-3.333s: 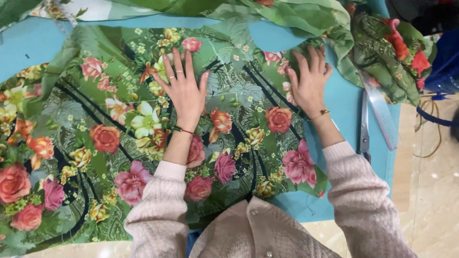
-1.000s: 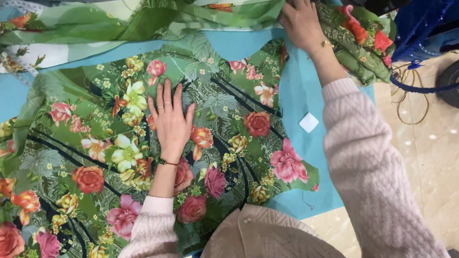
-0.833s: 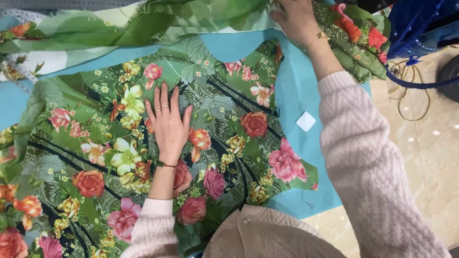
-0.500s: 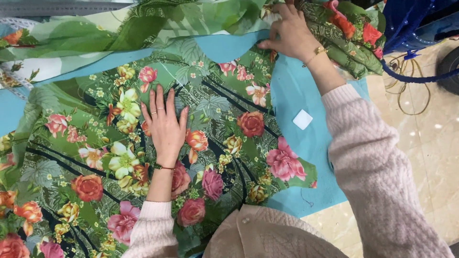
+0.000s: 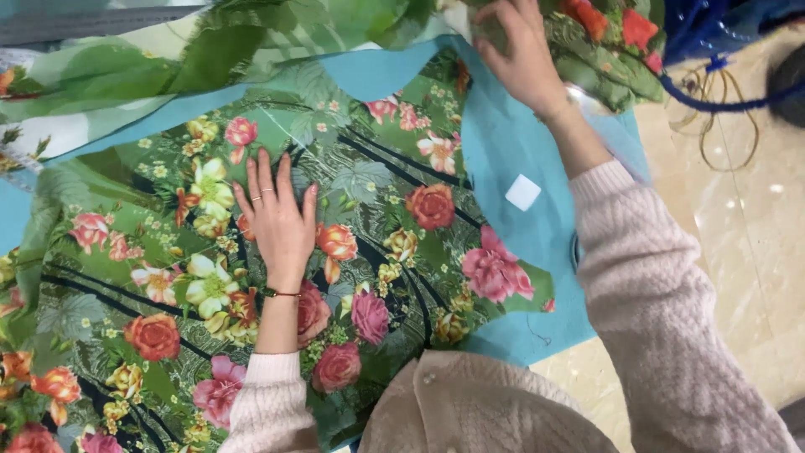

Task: The person measures a floral-patterned fabric with a ruler and chalk, then uses scissors to cut along the marked lines. The person smooths the fabric and continues cutting and measuring sections.

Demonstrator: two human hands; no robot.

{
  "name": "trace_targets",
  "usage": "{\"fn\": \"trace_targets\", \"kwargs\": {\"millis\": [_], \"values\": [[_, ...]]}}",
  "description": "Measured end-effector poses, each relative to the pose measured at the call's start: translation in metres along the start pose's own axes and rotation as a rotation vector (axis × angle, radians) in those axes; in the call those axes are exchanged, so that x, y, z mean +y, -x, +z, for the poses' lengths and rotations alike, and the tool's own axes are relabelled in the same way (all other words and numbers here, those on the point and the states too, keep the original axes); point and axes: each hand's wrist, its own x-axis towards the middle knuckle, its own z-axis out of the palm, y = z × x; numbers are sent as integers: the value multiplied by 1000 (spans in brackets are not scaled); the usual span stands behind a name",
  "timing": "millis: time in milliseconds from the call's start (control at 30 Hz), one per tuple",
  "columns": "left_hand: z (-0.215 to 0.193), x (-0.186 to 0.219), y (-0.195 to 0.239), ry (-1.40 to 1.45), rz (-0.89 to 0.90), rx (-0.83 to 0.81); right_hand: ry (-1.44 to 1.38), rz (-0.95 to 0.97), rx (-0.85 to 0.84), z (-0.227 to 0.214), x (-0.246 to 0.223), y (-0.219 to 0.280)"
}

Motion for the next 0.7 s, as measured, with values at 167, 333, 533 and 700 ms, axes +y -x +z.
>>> {"fn": "trace_targets", "kwargs": {"millis": [167,333,533,700], "values": [[3,18,14,52,93,31,64,42,86,-58,-67,98],[30,71,69,70,360,-98,122,445,215,-76,-116,255],[48,159,159,242,700,-277,273,660,310,-57,-179,392],[64,212,163,231,914,-94,285,667,342,-37,-195,419]]}}
